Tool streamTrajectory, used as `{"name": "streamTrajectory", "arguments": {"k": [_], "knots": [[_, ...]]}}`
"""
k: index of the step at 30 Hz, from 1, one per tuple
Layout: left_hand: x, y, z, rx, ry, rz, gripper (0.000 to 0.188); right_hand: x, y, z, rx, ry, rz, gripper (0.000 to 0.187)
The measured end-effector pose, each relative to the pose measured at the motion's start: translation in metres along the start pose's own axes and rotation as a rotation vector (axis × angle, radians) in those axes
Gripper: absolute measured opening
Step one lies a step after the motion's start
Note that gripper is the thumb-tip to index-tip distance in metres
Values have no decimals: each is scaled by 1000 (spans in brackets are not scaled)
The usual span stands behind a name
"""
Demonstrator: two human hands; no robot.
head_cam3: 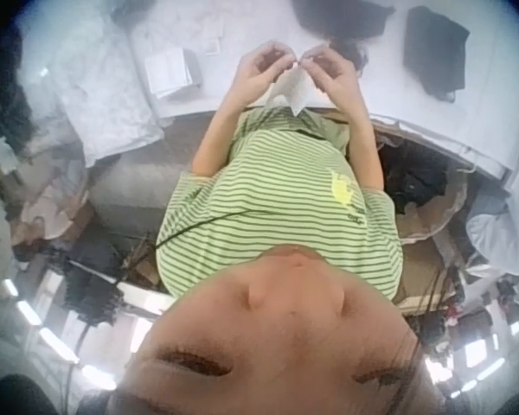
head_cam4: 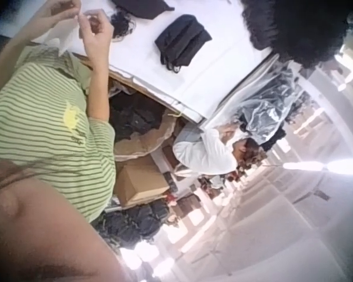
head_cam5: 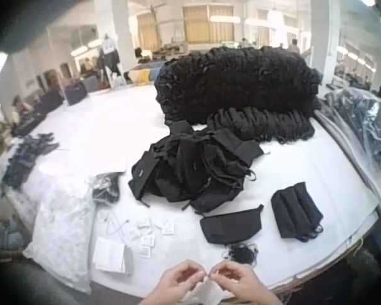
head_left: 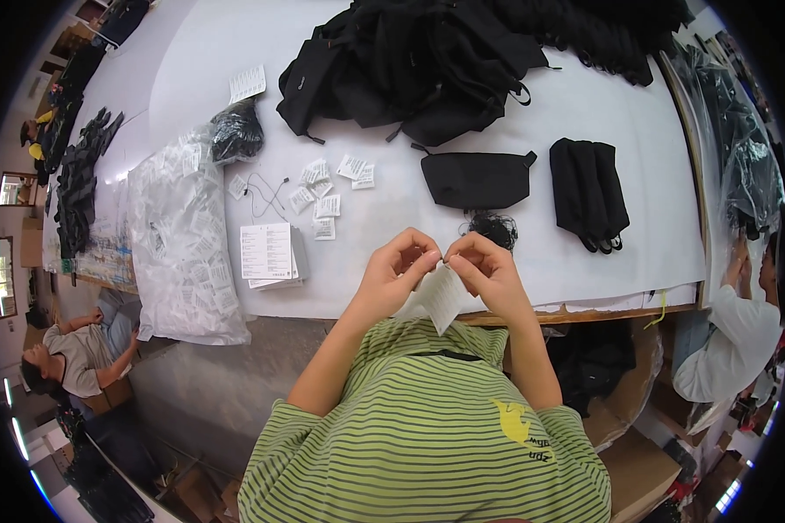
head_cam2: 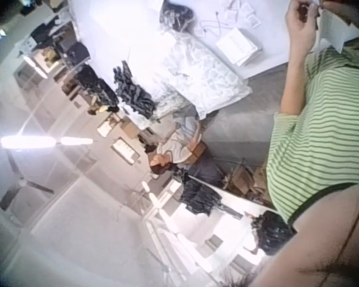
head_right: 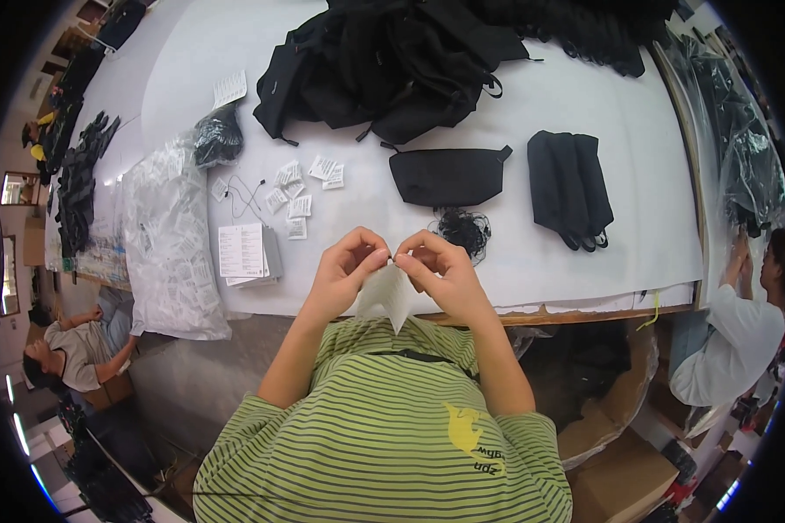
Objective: Assembling soft glasses cases by attaching tags and cleaning the surfaces.
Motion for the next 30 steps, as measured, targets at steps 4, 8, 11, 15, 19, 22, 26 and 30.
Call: {"name": "streamTrajectory", "arguments": {"k": [4,8,11,15,19,22,26,30], "knots": [[-31,8,-9,-57,-1,48,15,6,3,17,27,18,-60,11],[-103,1,-34,-483,-33,-207,22,16,5,40,-11,149,-21,10],[-163,-20,-72,-943,2,-452,35,28,4,50,-7,197,1,9],[-231,-60,-102,-1349,5,-388,32,49,-1,52,48,277,20,9],[-223,-61,-108,-1406,-160,-424,26,78,-3,72,-47,398,9,8],[-155,-14,-103,-1125,-313,-538,16,92,-13,81,-6,475,-3,6],[-53,35,-70,-964,-229,-668,18,80,-25,70,65,401,4,5],[19,48,-38,-951,123,-607,24,39,-21,34,334,200,-3,7]]}}
Point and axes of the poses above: each hand's wrist, its own x-axis away from the middle knuckle, its own z-axis out of the back of the hand, y = z × x, the point moved 4 cm from there along -x, towards the middle knuckle, and after that the axes turned 2 degrees about -y, right-handed, at the moved point
